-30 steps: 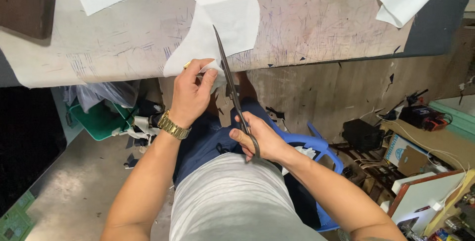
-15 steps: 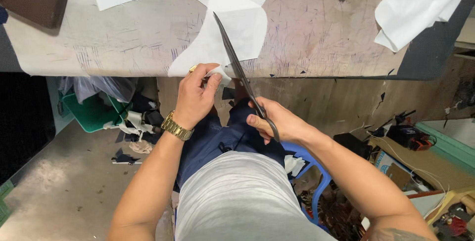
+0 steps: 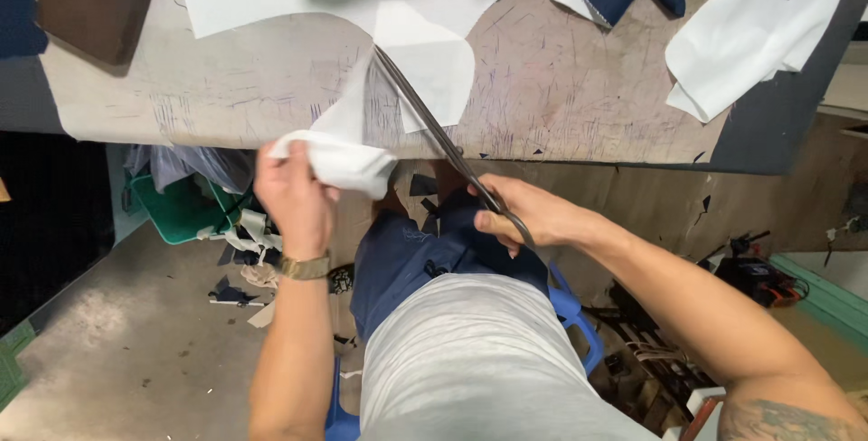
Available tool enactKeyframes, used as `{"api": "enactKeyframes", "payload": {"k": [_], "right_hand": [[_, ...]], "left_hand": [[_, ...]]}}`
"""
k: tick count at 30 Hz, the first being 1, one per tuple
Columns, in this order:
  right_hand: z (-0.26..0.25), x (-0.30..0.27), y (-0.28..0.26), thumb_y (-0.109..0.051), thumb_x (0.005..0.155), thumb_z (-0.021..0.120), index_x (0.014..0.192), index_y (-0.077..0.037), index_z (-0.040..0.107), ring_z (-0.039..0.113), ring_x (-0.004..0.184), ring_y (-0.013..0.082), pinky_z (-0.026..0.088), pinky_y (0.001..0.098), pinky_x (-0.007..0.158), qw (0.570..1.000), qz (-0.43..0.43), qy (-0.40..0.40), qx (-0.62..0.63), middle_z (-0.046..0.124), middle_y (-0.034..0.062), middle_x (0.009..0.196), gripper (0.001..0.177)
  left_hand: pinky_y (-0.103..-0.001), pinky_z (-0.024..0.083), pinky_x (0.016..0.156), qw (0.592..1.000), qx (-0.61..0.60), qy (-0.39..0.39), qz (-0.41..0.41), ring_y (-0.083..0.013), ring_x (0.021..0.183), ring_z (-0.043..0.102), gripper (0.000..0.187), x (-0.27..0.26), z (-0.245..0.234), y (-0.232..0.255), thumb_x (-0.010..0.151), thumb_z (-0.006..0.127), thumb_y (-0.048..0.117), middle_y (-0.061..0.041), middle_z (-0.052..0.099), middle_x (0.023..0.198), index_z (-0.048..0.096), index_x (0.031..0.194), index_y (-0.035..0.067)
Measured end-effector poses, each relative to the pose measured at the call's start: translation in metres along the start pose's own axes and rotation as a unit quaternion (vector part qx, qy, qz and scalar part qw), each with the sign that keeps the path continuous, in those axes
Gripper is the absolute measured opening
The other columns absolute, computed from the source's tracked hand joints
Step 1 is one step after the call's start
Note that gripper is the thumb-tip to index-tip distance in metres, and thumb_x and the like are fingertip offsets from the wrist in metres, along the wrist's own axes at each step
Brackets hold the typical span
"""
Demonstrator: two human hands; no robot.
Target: The person irons pieces of white and dark blue fabric, uses scissors to cut out specific shapes from the material, and marks the fabric with a pink pencil using a wooden ruler.
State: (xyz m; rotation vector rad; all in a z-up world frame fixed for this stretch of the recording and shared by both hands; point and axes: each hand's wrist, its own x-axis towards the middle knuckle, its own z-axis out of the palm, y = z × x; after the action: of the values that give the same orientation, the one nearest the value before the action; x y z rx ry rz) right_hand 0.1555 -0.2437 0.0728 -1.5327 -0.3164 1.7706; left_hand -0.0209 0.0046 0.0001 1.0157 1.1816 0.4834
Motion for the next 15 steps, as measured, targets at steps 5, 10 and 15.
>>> {"api": "enactKeyframes", "payload": {"k": [5,10,15], "right_hand": [[-0.005,-0.037,0.033,-0.058,0.086,0.063,0.122,0.002,0.05,0.063,0.042,0.018,0.055,0.0308,0.042,1.0,0.003,-0.008,-0.021,0.056,0.0084,0.052,0.071],[-0.003,-0.062,0.066,-0.038,0.093,0.063,0.127,-0.005,0.045,0.053,0.044,0.0142,0.057,0.033,0.042,0.999,0.023,0.025,0.027,0.046,0.0047,0.056,0.05],[0.021,-0.076,0.07,-0.038,0.096,0.062,0.118,-0.007,0.049,0.048,0.044,0.0122,0.045,0.0301,0.04,0.993,0.018,0.09,0.073,0.045,0.0032,0.056,0.04]], "left_hand": [[-0.037,0.069,0.063,0.973,0.012,0.009,0.231,-0.0289,0.083,0.074,0.014,0.066,-0.029,0.066,0.11,0.052,0.014,-0.018,0.067,0.106,0.049,0.115,0.001],[-0.034,0.058,0.077,0.741,0.502,-0.077,0.439,-0.0254,0.091,0.067,0.012,0.133,-0.012,0.115,0.109,0.071,-0.004,-0.015,0.069,0.107,0.063,0.118,-0.003],[-0.043,0.052,0.082,0.613,0.526,-0.104,0.58,-0.0302,0.101,0.067,0.021,0.085,0.047,0.067,0.1,0.068,0.011,-0.015,0.071,0.115,0.067,0.12,0.006]]}}
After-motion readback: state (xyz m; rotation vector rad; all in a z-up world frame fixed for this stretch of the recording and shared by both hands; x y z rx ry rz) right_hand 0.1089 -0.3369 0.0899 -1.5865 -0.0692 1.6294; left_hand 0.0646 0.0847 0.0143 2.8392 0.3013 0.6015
